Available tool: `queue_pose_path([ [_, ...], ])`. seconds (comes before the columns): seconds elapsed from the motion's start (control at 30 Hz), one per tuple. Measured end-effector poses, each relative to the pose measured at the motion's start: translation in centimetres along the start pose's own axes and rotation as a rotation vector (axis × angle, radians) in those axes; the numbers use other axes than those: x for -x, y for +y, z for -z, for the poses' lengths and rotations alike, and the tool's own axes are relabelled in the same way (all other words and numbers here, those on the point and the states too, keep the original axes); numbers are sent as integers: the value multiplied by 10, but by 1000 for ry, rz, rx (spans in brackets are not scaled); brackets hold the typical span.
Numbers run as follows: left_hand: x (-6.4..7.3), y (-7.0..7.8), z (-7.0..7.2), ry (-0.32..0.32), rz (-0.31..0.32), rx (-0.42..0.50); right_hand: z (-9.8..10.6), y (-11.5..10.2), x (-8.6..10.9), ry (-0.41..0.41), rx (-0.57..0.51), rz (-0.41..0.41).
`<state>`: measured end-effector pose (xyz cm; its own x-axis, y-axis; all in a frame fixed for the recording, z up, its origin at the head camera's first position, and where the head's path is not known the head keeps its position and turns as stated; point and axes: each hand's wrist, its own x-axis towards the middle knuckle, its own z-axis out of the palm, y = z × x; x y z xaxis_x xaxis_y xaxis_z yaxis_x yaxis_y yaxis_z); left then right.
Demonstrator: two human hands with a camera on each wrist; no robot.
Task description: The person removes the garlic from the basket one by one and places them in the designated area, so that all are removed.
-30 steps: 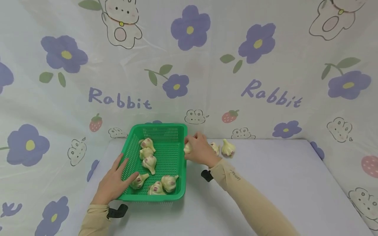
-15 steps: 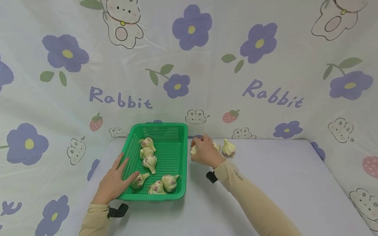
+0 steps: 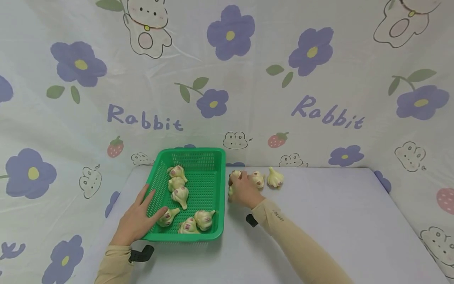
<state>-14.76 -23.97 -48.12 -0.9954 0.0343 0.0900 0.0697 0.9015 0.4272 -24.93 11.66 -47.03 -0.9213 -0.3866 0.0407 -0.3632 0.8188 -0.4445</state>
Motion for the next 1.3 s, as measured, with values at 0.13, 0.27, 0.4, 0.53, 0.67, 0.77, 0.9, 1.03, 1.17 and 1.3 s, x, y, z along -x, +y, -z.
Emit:
queue_pose_path([
  [0.13,0,0,0,-13,5,-1,-7,0,-1,1,15,15],
  [0.27,0,0,0,-20,11,1,-14,1,-3,-8,22,22],
  [0.4,0,-1,0,-22,14,5,-20,4,-6,-16,24,19],
  [0.53,0,-1,-1,-18,12,6,-23,7,-7,-23,26,9],
  [0.67,1,-1,0,-17,10,6,-26,9,-7,-30,31,-1],
  [0.77,1,-1,0,-16,10,10,-28,11,-8,-33,35,-4],
  [0.9,1,0,1,-11,10,9,-31,13,-9,-34,47,4],
  [1.03,1,1,0,-1,3,5,-33,13,-9,-39,49,12],
  [1.17,1,0,0,9,-3,3,-32,11,-7,-48,49,10],
  [1.3,1,0,0,8,-4,3,-31,10,-6,-49,47,6],
])
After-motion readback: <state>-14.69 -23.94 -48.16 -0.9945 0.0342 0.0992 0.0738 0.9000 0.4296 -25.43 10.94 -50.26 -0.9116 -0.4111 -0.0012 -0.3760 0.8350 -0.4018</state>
